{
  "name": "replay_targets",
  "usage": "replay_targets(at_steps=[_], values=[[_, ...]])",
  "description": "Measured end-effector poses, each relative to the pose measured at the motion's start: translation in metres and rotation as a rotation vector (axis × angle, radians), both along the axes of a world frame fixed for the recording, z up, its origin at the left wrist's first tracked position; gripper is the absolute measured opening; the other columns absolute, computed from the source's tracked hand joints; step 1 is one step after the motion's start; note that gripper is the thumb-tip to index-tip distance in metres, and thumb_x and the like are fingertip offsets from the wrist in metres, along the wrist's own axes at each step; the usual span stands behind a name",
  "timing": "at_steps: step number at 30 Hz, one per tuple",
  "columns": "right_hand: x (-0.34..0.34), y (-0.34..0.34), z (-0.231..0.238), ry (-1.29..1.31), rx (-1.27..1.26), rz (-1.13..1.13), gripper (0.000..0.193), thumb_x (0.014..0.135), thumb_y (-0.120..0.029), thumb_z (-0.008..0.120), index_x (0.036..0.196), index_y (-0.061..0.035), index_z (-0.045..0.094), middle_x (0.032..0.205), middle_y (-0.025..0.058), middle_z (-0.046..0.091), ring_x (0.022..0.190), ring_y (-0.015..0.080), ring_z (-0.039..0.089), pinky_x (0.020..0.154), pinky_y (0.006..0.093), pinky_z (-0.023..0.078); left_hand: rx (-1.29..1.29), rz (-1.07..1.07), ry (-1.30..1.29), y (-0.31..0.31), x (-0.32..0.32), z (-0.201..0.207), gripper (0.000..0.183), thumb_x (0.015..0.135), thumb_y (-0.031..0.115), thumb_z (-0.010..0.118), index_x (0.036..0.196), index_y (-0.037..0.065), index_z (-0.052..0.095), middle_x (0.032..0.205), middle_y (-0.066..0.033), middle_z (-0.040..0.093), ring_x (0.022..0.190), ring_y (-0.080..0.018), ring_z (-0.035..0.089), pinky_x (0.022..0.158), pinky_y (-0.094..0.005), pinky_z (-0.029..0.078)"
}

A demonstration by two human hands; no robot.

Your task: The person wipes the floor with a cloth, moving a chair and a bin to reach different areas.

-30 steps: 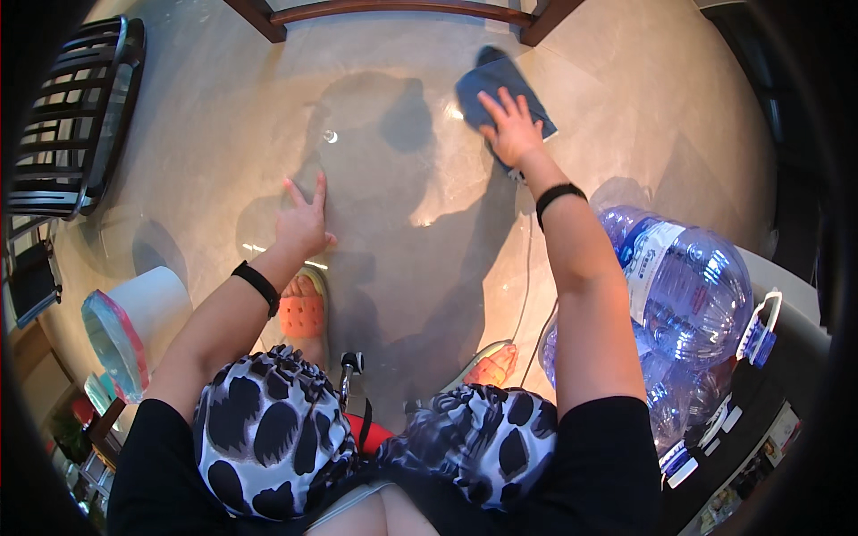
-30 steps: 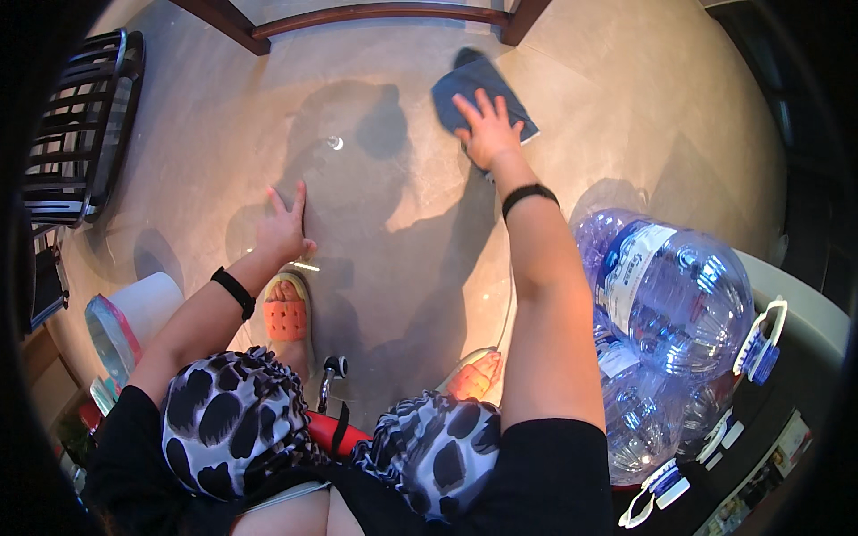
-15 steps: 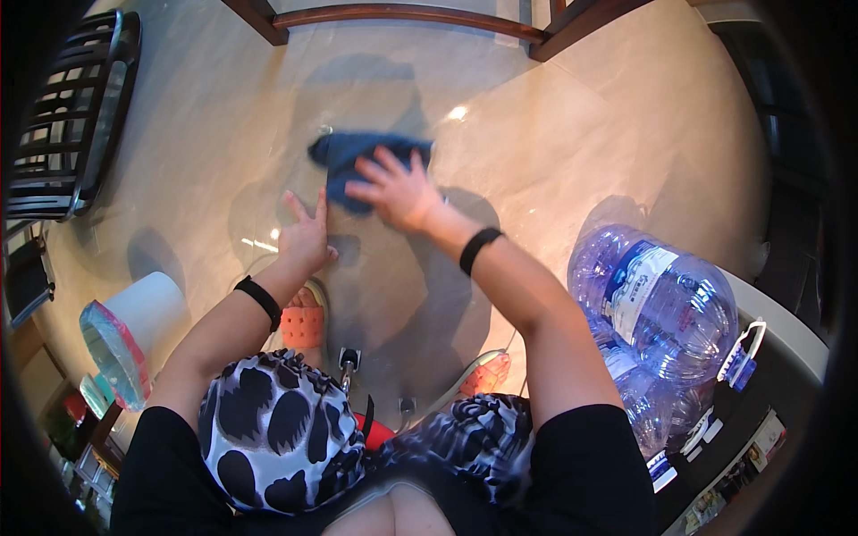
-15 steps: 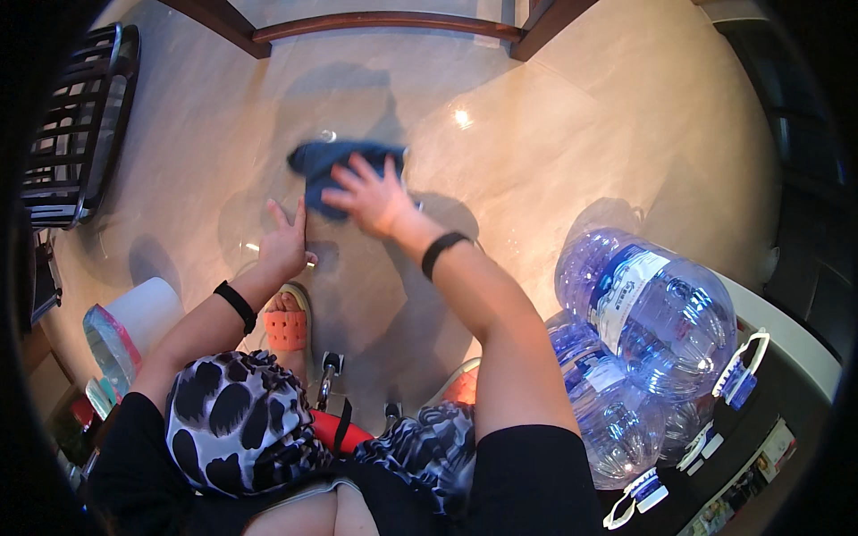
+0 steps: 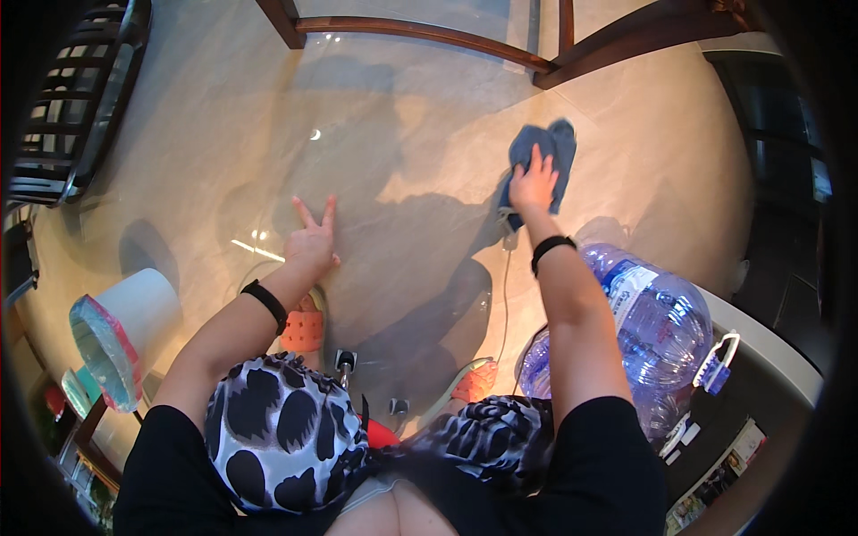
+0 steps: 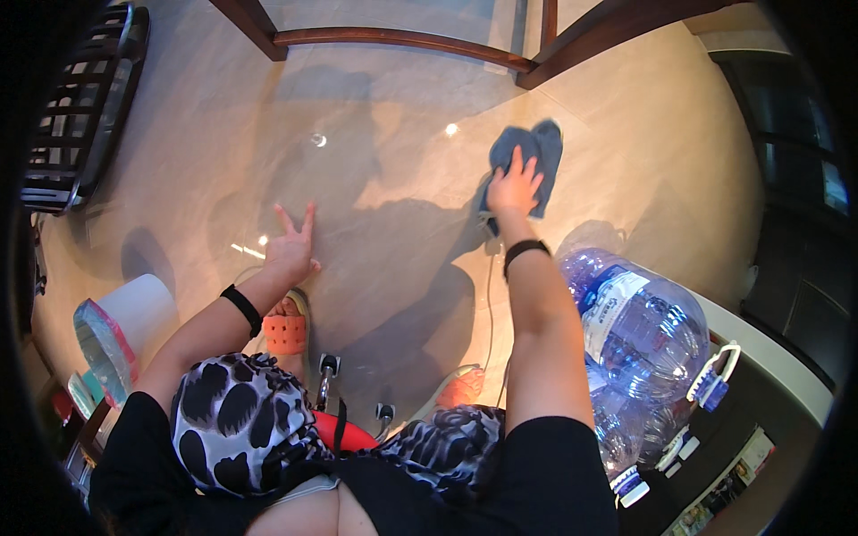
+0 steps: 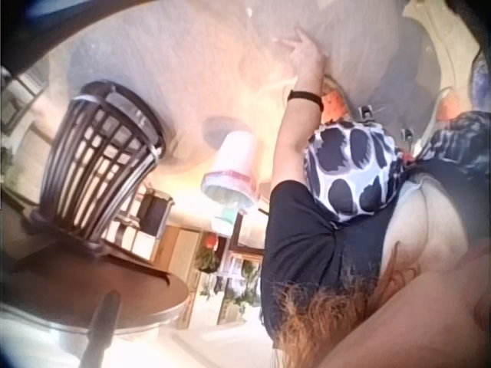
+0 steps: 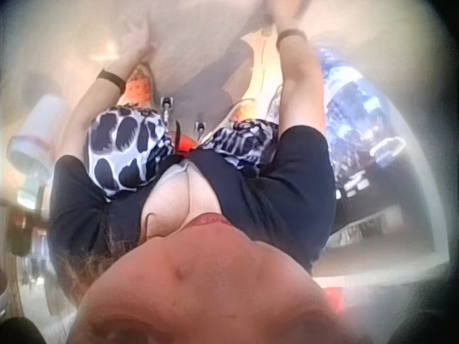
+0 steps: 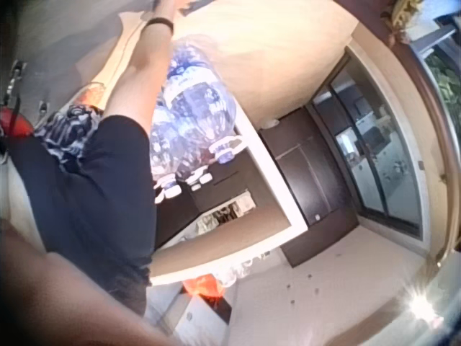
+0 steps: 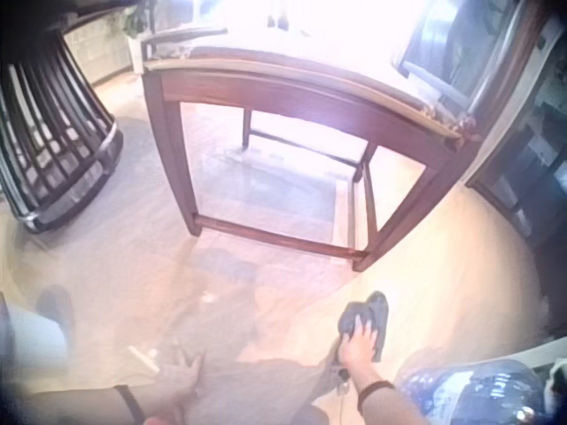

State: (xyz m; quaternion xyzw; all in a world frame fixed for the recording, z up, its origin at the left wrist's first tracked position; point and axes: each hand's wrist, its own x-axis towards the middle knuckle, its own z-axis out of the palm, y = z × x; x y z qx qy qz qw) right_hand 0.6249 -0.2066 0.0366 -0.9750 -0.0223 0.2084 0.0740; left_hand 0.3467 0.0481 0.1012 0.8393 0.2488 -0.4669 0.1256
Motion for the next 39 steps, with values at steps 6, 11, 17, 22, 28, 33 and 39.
replay_targets(at_steps=[6,11,17,22,28,33,39], values=[[-0.171,0.044,0.035,0.089,0.138,0.635,0.06,0.08,-0.017,0.055,0.136,-0.0256,0.037,0.148,0.0156,0.023,0.134,0.0471,0.017,0.094,0.0741,0.02,-0.001,0.024,0.04,0.001,-0.006,0.008,0.116,0.069,0.033,0.075,0.146,0.023,-0.011,0.141,-0.0421,0.001,0.08,-0.0363,0.066,0.065,-0.0373,0.054],[-0.185,0.012,0.027,-0.025,0.352,1.065,0.057,0.076,-0.021,0.062,0.128,-0.0363,0.047,0.145,0.006,0.033,0.133,0.035,0.028,0.093,0.075,0.02,0.014,-0.025,-0.115,-0.009,-0.023,0.0,0.122,0.063,0.037,0.079,0.147,0.019,-0.008,0.137,-0.0464,0.005,0.078,-0.0401,0.065,0.066,-0.0399,0.053],[-0.088,-0.013,0.026,-0.114,0.185,0.64,0.061,0.072,-0.009,0.063,0.127,-0.0298,0.047,0.138,0.008,0.039,0.125,0.0344,0.035,0.094,0.0579,0.036,0.018,-0.001,-0.055,-0.006,-0.013,0.012,0.121,0.064,0.034,0.08,0.147,0.021,-0.007,0.136,-0.0469,0.006,0.078,-0.0413,0.065,0.068,-0.0406,0.053],[0.005,-0.054,0.044,-0.405,0.445,0.437,0.057,0.074,0.002,0.05,0.13,-0.0077,0.044,0.12,0.0236,0.051,0.112,0.0397,0.048,0.099,0.0438,0.037,0.029,0.014,-0.042,0.001,-0.018,0.007,0.119,0.065,0.034,0.078,0.147,0.019,-0.007,0.138,-0.0453,0.004,0.079,-0.0404,0.065,0.068,-0.0386,0.053],[0.054,-0.162,0.017,-0.127,0.115,-0.405,0.07,0.079,-0.018,0.056,0.142,-0.0079,0.028,0.133,0.0232,0.045,0.122,0.0356,0.045,0.102,0.039,0.035,-0.002,0.0,-0.083,-0.009,-0.006,0.008,0.122,0.062,0.032,0.081,0.147,0.019,-0.006,0.136,-0.0471,0.005,0.079,-0.0449,0.063,0.069,-0.0409,0.053],[0.009,-0.055,0.006,-0.122,-0.03,-0.467,0.07,0.082,-0.028,0.051,0.146,-0.0212,0.022,0.14,0.0242,0.03,0.124,0.0384,0.041,0.103,0.0413,0.034,0.013,0.012,-0.035,-0.005,-0.018,0.006,0.123,0.062,0.031,0.082,0.147,0.017,-0.007,0.135,-0.0477,0.004,0.08,-0.046,0.062,0.068,-0.0403,0.053],[-0.058,0.076,0.009,-0.117,0.071,-0.122,0.067,0.083,-0.024,0.05,0.145,-0.0243,0.024,0.146,0.022,0.021,0.13,0.0431,0.028,0.103,0.0579,0.025,0.017,0.014,-0.042,-0.006,-0.008,0.01,0.125,0.06,0.03,0.082,0.146,0.015,-0.007,0.136,-0.0479,0.001,0.083,-0.0446,0.063,0.07,-0.0404,0.052]])
